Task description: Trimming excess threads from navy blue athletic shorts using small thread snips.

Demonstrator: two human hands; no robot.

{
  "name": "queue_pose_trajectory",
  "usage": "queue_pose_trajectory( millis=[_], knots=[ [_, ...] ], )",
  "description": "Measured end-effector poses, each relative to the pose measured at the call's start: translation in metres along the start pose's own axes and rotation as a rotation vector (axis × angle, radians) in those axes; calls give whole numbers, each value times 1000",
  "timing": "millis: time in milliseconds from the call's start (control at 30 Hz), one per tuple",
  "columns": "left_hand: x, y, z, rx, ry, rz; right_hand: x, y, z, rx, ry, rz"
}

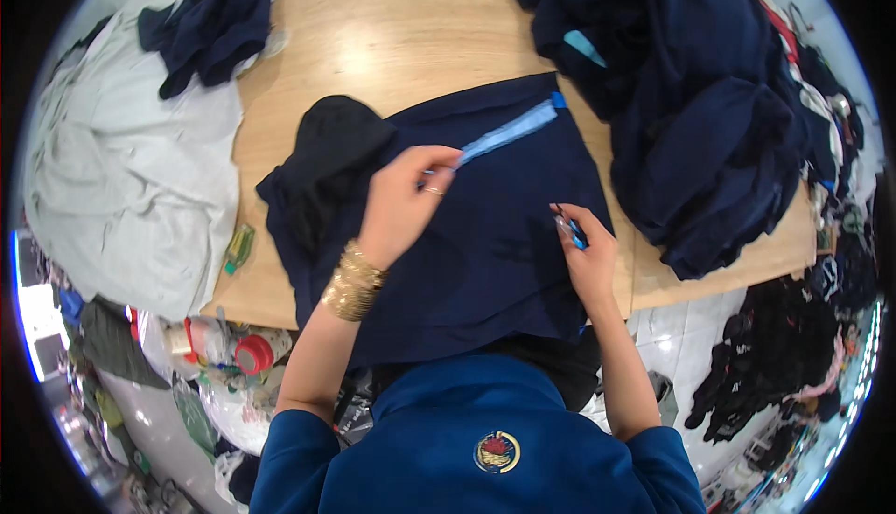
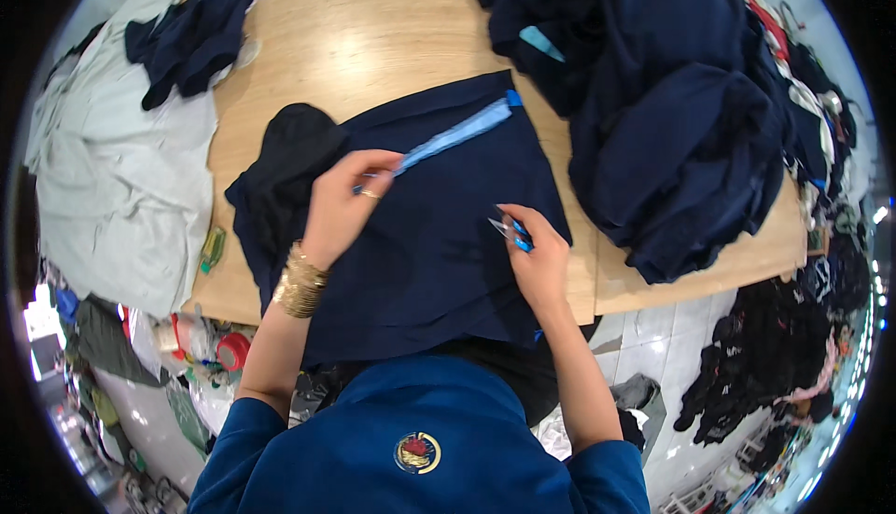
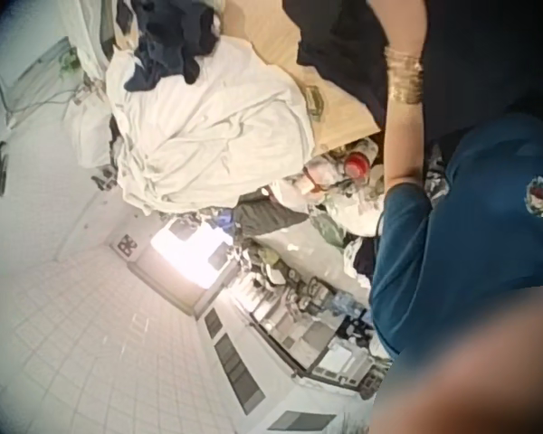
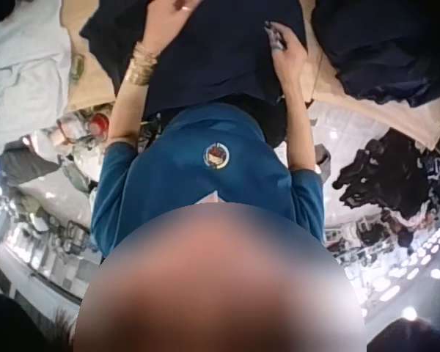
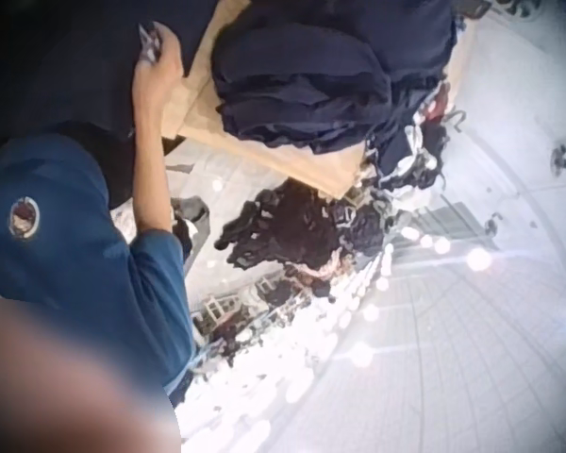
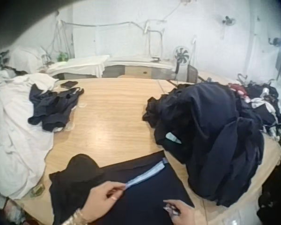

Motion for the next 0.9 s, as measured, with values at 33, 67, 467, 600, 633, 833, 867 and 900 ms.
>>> queue_pose_trajectory(
  millis=[33,67,467,600,633,833,867,900],
  knots=[
    [3,-5,-24,-20,68,-39,0,-2,0,12,-44,-71],
    [5,-8,-49,-40,135,-79,1,-2,3,-2,-63,-74],
    [43,3,-176,145,152,-388,-9,-31,14,326,-135,-545],
    [39,0,-178,263,153,-482,-7,-34,16,300,-85,-575],
    [36,0,-178,288,138,-519,-5,-35,16,295,-74,-570],
    [57,13,-175,-175,161,47,-1,-37,17,137,51,-588],
    [69,16,-172,-240,196,98,2,-34,18,140,50,-590],
    [75,14,-167,-307,233,176,5,-30,19,124,88,-581]
  ],
)
Point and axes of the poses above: each hand's wrist, its own x-axis towards the middle knuckle, its own z-axis out of the back of the hand, y = z × x, the point moved 3 cm from there along x, towards the middle knuckle, and after that the axes turned 14 degrees about -y, right-handed, at the moved point
